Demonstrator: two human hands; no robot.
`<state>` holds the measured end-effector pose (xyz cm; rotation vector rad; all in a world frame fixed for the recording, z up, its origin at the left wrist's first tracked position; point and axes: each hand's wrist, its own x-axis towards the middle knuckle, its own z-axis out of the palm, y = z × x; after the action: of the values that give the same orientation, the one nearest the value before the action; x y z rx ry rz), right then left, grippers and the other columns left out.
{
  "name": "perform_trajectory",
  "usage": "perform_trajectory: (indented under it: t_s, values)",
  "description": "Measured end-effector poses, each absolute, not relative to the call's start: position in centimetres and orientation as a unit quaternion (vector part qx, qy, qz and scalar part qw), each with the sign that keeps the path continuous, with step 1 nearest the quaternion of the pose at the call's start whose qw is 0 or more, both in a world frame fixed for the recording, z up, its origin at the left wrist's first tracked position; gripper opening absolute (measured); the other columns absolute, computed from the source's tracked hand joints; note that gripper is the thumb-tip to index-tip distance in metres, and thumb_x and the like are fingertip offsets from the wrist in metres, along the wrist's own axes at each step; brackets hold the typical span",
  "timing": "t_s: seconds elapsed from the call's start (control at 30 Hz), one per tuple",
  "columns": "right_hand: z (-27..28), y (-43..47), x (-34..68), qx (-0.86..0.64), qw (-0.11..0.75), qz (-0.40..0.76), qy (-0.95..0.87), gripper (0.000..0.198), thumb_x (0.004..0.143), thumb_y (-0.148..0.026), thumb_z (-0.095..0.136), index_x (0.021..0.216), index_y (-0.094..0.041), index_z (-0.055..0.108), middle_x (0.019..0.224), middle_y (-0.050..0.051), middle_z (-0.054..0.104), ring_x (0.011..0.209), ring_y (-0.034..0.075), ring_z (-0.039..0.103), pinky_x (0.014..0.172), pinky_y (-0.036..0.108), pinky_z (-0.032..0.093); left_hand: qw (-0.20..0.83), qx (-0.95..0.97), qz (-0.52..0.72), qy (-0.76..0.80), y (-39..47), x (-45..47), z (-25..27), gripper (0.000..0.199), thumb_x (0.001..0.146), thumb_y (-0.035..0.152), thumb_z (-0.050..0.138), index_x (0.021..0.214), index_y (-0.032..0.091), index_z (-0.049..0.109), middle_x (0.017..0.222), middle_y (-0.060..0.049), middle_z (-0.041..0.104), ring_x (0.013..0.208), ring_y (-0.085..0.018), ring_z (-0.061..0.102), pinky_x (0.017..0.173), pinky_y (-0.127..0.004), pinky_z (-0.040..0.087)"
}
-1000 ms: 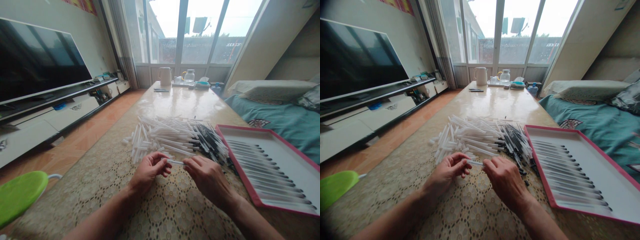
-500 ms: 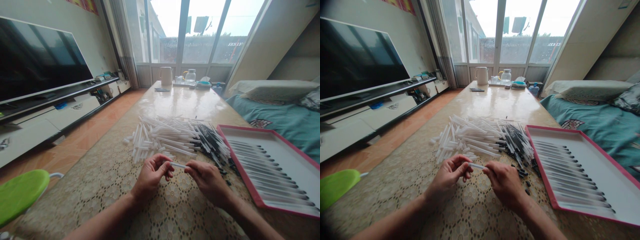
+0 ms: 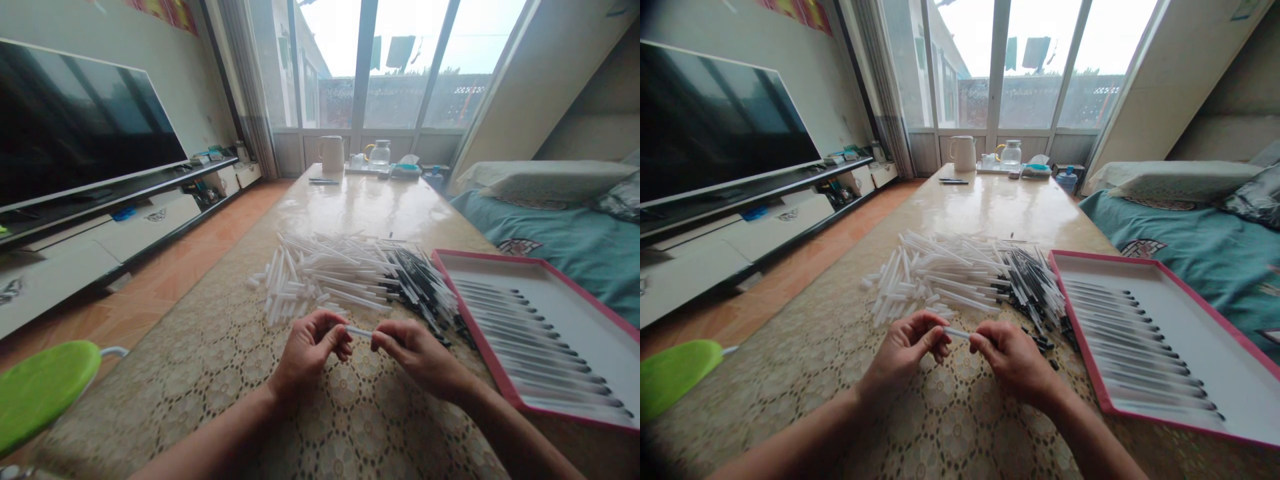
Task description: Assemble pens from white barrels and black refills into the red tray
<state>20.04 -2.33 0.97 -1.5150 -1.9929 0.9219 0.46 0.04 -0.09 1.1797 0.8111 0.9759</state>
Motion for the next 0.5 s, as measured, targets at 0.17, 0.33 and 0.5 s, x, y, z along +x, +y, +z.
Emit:
perform_trajectory:
  t_s: [0.17, 0.33, 0.5]
  values:
    - [2.4, -2.3, 21.5, -0.580, 0.311, 0.245, -0.712, 0.029, 0.089, -0.039, 0.045, 0.088, -0.018, 0.065, 0.061, -0.001, 0.055, 0.056, 0.012, 0.049, 0.053, 0.024, 0.037, 0.624, 0.515, 0.436, 0.394, 0.8, 0.5, -0.2, 0.061, 0.073, 0.038, 0.068, 0.123, 0.012, 0.044, 0.080, -0.006, 0.068, 0.062, -0.015, 0.065, 0.053, -0.025, 0.051]
    - [7.4, -3.7, 25.3, -0.633, 0.400, 0.130, -0.650, 0.030, 0.089, -0.037, 0.042, 0.104, -0.017, 0.059, 0.069, 0.004, 0.063, 0.057, 0.013, 0.054, 0.054, 0.026, 0.042, 0.611, 0.494, 0.469, 0.403, 0.9, 0.3, -0.4, 0.057, 0.076, 0.041, 0.064, 0.120, 0.011, 0.043, 0.072, -0.004, 0.067, 0.054, -0.013, 0.063, 0.047, -0.022, 0.047]
    - [9.9, -2.3, 31.8, -0.745, 0.283, 0.025, -0.604, 0.015, 0.085, -0.020, 0.050, 0.095, -0.018, 0.061, 0.069, 0.007, 0.067, 0.060, 0.016, 0.061, 0.057, 0.028, 0.040, 0.605, 0.482, 0.481, 0.413, 0.9, 0.3, -0.2, 0.051, 0.075, 0.039, 0.065, 0.113, 0.011, 0.047, 0.068, -0.002, 0.065, 0.052, -0.013, 0.062, 0.045, -0.022, 0.046]
